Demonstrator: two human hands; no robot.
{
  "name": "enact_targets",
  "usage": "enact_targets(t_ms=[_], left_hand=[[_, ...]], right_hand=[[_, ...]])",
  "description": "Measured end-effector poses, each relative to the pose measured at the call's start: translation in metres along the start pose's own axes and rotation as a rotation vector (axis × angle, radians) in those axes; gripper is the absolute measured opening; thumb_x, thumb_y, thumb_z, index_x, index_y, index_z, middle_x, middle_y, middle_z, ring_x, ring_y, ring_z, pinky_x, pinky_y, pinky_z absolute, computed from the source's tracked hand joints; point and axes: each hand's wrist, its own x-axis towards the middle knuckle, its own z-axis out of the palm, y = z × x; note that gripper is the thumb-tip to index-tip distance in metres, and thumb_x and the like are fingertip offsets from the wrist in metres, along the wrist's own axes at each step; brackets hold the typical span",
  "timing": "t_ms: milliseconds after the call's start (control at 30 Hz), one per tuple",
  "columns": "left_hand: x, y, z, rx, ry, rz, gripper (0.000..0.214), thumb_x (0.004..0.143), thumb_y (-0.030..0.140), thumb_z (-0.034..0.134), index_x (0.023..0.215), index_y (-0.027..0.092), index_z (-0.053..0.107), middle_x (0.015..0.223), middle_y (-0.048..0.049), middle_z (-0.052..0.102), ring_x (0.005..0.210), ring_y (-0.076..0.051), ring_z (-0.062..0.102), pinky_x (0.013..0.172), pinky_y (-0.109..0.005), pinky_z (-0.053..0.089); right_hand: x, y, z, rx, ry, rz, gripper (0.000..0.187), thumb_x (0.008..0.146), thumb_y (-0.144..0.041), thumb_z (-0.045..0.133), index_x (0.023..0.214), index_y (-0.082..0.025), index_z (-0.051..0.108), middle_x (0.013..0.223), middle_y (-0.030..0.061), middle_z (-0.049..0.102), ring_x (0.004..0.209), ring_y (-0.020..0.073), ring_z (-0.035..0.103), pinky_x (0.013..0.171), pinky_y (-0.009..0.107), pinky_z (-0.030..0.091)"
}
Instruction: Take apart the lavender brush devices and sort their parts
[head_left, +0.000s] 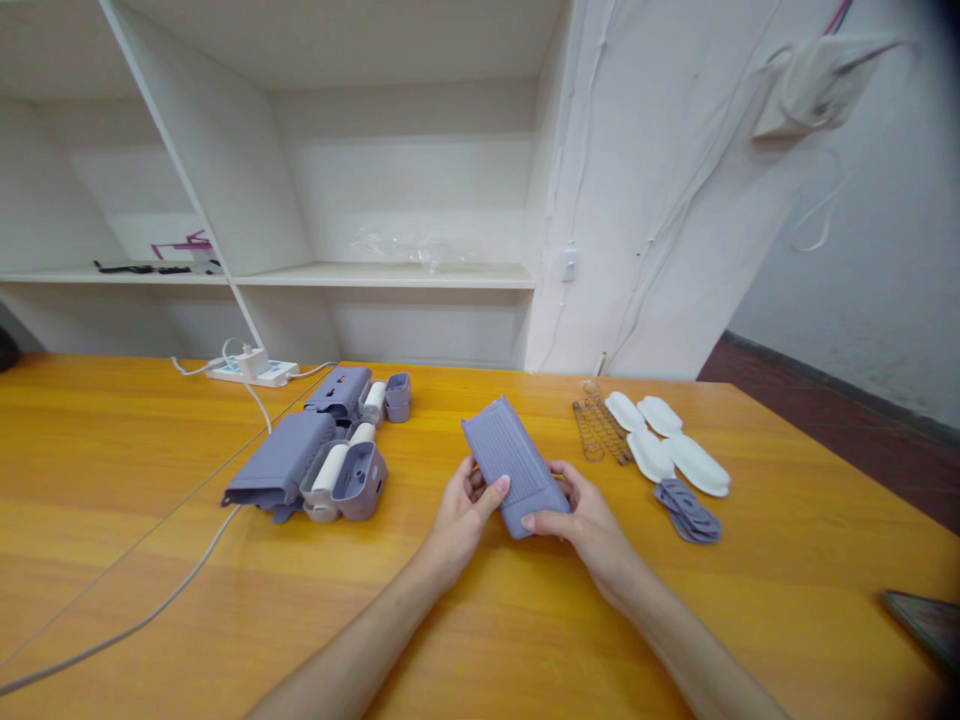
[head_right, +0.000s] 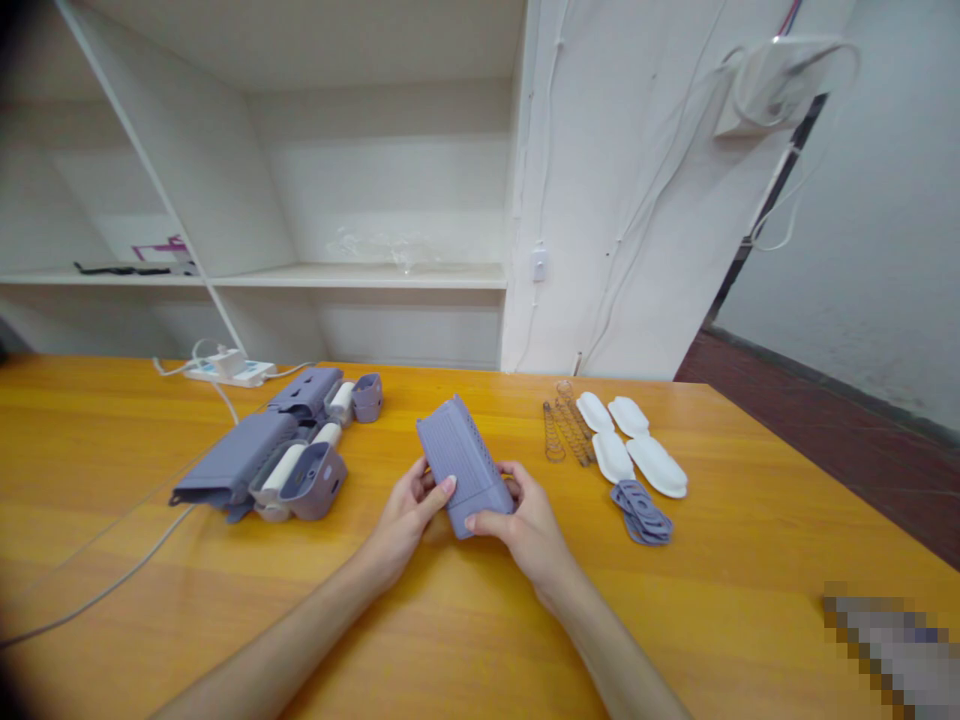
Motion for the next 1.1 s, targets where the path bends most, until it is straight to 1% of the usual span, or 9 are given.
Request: enact_targets(t_ms=[100,267,400,567,700,767,867,933,1100], left_hand=[[0.003,0.000,-0.003,-0.007,0.000,-0.010,0.056,0.073,0.041,0.075,0.117,0.014,0.054,0.119,-0.0158,0.062,0.110,-0.026,0.059,0.098,-0.039,0.043],[0.015,0.005,-0.021,0.062,0.220,-0.009,0.058,0.071,0.048,0.074,0.113,0.015,0.051,0.098,-0.0109,0.068,0.086,-0.021,0.065,0.073,-0.029,0.049],[0.017,0.007,-0.029,0.066,0.175,-0.056,0.061,0.071,0.053,0.073,0.114,0.016,0.050,0.088,-0.0067,0.068,0.074,-0.017,0.064,0.065,-0.025,0.046],[0.012,0.011,-0.032,-0.015,0.095,-0.156,0.071,0.068,0.043,0.078,0.124,0.020,0.041,0.097,-0.0079,0.066,0.081,-0.019,0.065,0.071,-0.030,0.050],[0.007,0.023,-0.038,-0.078,-0.191,-0.303,0.061,0.067,0.029,0.081,0.118,0.014,0.053,0.112,-0.0161,0.062,0.099,-0.028,0.064,0.086,-0.041,0.050],[0.004,0.026,-0.039,-0.093,-0.249,-0.316,0.048,0.071,0.027,0.078,0.112,0.010,0.058,0.116,-0.0181,0.061,0.105,-0.030,0.061,0.092,-0.043,0.048],[0.001,0.024,-0.037,-0.136,-0.161,-0.264,0.041,0.077,0.026,0.073,0.112,0.012,0.058,0.120,-0.0166,0.060,0.108,-0.028,0.060,0.095,-0.042,0.047],[0.001,0.020,-0.035,-0.157,-0.114,-0.237,0.039,0.080,0.027,0.070,0.113,0.012,0.057,0.123,-0.0165,0.059,0.109,-0.027,0.059,0.095,-0.042,0.047],[0.003,0.017,-0.030,-0.156,-0.002,-0.134,0.044,0.078,0.025,0.072,0.116,0.014,0.053,0.125,-0.0159,0.056,0.112,-0.028,0.057,0.095,-0.042,0.048]], right_hand=[[-0.002,-0.004,0.001,-0.009,0.006,0.055,0.052,0.056,-0.022,0.071,0.106,-0.021,0.055,0.085,0.0005,0.067,0.070,0.0164,0.061,0.060,0.025,0.046],[-0.010,-0.002,0.009,-0.143,-0.028,0.124,0.028,0.072,-0.034,0.058,0.096,-0.019,0.063,0.070,-0.0002,0.063,0.054,0.0121,0.051,0.044,0.021,0.035],[-0.014,0.004,0.019,-0.260,-0.075,-0.036,0.015,0.070,-0.031,0.063,0.080,-0.020,0.060,0.062,-0.0040,0.057,0.054,0.0105,0.049,0.048,0.020,0.038],[-0.016,0.007,0.013,-0.270,-0.077,0.064,0.022,0.076,-0.041,0.060,0.082,-0.021,0.052,0.048,-0.0088,0.045,0.038,0.0084,0.038,0.035,0.019,0.029],[-0.017,0.008,0.009,-0.258,-0.121,0.034,0.026,0.074,-0.040,0.064,0.088,-0.020,0.054,0.058,-0.0063,0.053,0.041,0.0088,0.043,0.036,0.020,0.033],[-0.017,0.011,0.010,-0.196,-0.127,0.017,0.035,0.070,-0.036,0.068,0.097,-0.020,0.053,0.073,-0.0024,0.062,0.049,0.0105,0.050,0.042,0.021,0.039],[-0.015,0.017,0.014,-0.114,-0.085,-0.044,0.045,0.065,-0.031,0.073,0.102,-0.021,0.050,0.093,0.0028,0.066,0.072,0.0165,0.062,0.062,0.027,0.049],[-0.014,0.020,0.014,-0.134,-0.077,-0.097,0.042,0.067,-0.032,0.073,0.101,-0.021,0.050,0.095,0.0038,0.066,0.082,0.0192,0.062,0.072,0.030,0.050],[-0.017,0.016,0.010,-0.292,-0.057,-0.133,0.038,0.079,-0.039,0.063,0.110,-0.021,0.052,0.081,-0.0001,0.062,0.070,0.0161,0.057,0.066,0.029,0.046]])
